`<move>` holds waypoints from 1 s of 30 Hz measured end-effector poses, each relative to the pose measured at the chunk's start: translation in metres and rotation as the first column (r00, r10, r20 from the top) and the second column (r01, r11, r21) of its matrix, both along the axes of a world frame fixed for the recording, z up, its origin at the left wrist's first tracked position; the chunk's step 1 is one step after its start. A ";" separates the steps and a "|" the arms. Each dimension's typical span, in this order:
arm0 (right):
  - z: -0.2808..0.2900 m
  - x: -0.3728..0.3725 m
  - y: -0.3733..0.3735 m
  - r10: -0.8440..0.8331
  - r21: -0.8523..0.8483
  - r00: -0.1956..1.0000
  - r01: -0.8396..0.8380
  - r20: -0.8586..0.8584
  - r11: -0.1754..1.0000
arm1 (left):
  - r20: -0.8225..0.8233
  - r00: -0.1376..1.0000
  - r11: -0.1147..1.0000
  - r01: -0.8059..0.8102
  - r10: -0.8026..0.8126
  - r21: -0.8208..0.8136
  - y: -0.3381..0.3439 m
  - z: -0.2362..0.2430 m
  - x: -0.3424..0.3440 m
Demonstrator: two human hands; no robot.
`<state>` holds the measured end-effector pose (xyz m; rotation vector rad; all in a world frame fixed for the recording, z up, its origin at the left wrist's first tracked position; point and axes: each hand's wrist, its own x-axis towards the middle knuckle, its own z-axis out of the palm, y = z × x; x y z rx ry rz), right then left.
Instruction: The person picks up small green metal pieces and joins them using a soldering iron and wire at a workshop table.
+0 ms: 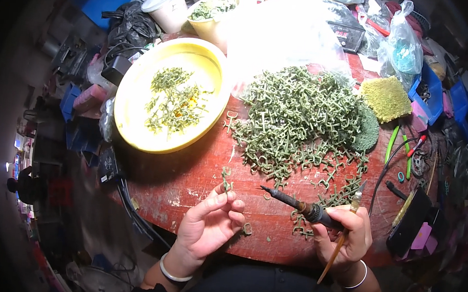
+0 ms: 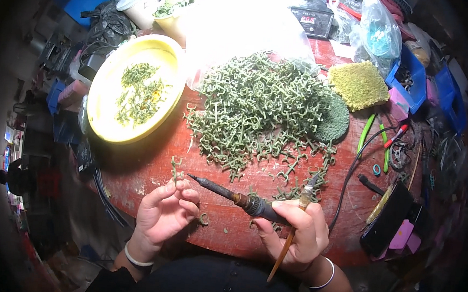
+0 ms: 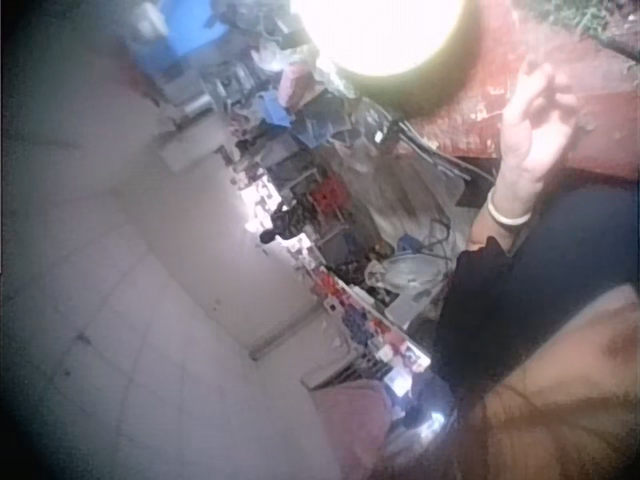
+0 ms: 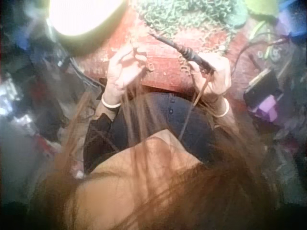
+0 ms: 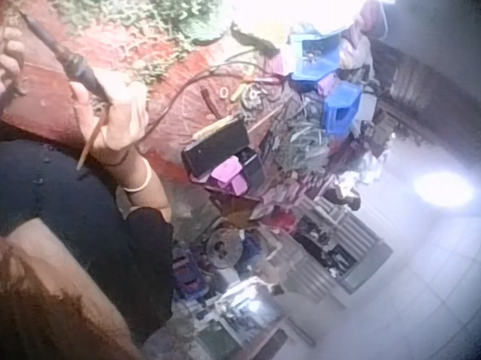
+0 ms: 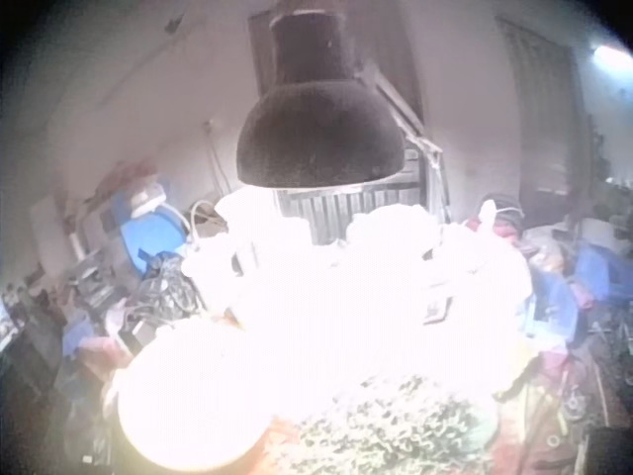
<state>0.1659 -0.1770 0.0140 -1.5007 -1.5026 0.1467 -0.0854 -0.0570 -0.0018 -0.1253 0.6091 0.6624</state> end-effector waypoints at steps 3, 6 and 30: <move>0.001 0.000 -0.001 -0.002 -0.008 1.000 0.002 -0.006 1.000 | 0.037 0.999 1.000 0.009 -0.010 0.028 -0.003 -0.003 -0.001; -0.003 0.001 0.001 -0.006 0.000 1.000 0.006 0.012 1.000 | -0.043 0.999 0.985 0.030 -0.023 0.172 -0.005 -0.003 0.002; -0.010 -0.006 0.014 0.052 -0.021 0.994 -0.050 0.096 0.999 | -0.368 0.929 0.934 0.104 0.031 0.341 -0.013 -0.001 0.011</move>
